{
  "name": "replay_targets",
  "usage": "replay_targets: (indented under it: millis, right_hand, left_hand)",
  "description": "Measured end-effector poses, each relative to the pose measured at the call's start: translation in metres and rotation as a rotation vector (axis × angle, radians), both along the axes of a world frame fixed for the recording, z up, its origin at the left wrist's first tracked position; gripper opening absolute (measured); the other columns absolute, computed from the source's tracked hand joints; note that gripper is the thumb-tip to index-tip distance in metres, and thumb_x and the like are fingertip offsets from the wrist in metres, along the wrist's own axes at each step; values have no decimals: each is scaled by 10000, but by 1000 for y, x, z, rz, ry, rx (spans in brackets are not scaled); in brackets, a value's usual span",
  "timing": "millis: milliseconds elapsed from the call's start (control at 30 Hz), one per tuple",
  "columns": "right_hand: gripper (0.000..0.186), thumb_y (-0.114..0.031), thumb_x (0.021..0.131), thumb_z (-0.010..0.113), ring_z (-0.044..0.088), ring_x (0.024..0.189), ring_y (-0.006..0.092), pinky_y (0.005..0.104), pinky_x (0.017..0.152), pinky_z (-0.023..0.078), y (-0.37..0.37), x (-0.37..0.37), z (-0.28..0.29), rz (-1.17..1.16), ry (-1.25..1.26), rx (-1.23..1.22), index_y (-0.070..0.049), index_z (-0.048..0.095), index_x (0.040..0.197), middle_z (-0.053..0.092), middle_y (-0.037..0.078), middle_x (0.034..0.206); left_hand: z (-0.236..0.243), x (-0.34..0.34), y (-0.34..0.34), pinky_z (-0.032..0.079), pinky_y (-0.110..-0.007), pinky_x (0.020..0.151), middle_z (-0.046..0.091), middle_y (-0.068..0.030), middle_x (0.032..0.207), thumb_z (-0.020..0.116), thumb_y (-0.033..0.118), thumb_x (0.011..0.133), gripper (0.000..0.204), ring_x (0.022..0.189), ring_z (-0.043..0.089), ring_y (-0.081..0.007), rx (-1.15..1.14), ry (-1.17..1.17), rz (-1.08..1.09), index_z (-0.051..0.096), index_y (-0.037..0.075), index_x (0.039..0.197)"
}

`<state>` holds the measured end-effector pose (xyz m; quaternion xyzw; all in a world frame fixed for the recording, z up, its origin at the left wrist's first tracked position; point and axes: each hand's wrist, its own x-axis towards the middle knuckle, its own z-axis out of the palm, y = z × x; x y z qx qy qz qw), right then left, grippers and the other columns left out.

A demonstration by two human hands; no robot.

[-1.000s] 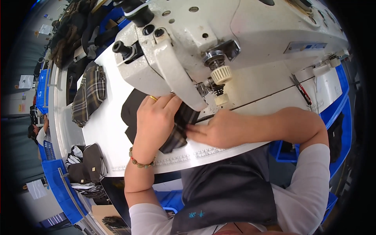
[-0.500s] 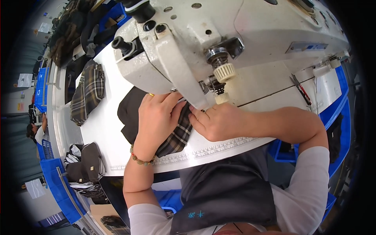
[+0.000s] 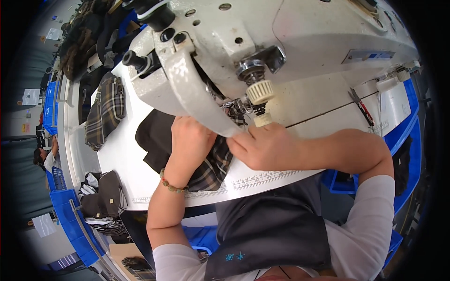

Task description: Sewing fabric parts using an industrial sewing machine in a workshop setting.

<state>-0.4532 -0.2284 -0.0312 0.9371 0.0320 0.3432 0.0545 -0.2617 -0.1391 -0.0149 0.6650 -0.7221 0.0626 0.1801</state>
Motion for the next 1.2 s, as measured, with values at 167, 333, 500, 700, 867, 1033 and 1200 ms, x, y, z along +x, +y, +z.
replay_targets:
  millis: [167,333,500,700,867,1033,1200]
  right_hand:
    - [233,-168,668,632,542,528,110,251,423,401,1,-5,-3,-34,147,36,-46,666,864,564,13,736]
    - [217,-154,670,635,553,533,120,256,421,420,0,-6,-3,46,153,125,-42,661,855,574,26,764]
    - [111,-137,718,637,618,517,182,325,414,467,-1,-10,8,-91,238,249,-53,567,735,636,135,769]
    - [111,-125,709,629,623,535,191,325,413,462,-4,-10,14,-46,278,333,-55,556,755,540,63,663]
    - [171,-127,693,632,589,503,167,297,402,438,1,-8,-1,4,271,210,-30,621,833,558,73,693]
    - [257,-126,658,629,563,493,136,268,418,423,4,-7,-1,-2,253,142,11,670,872,599,78,725]
    - [252,-136,663,627,573,486,139,268,417,425,7,-6,-2,-11,163,90,19,667,859,658,139,779]
  left_hand:
    - [-3,5,-1,448,-357,603,588,-37,704,771,148,770,153,654,593,-239,-11,-35,-4,742,118,917]
    - [7,-6,-4,437,-351,594,567,-29,689,764,126,771,128,648,590,-227,-45,-76,-21,742,125,897]
    - [12,-4,-1,436,-357,608,573,-35,695,736,108,798,103,646,594,-237,42,-41,-18,716,97,899]
    - [13,-3,-3,473,-348,648,612,-40,667,684,71,722,41,632,629,-241,74,20,-11,658,89,750]
    - [9,-7,-1,417,-323,564,502,-6,664,724,82,739,195,592,552,-186,-36,-122,-75,723,114,931]
    - [14,-24,-2,402,-330,557,486,14,689,713,75,668,244,630,550,-168,-94,-140,-61,749,128,903]
    - [15,-30,-4,428,-331,605,590,-5,779,706,48,671,215,733,579,-207,-151,-23,-31,748,97,876]
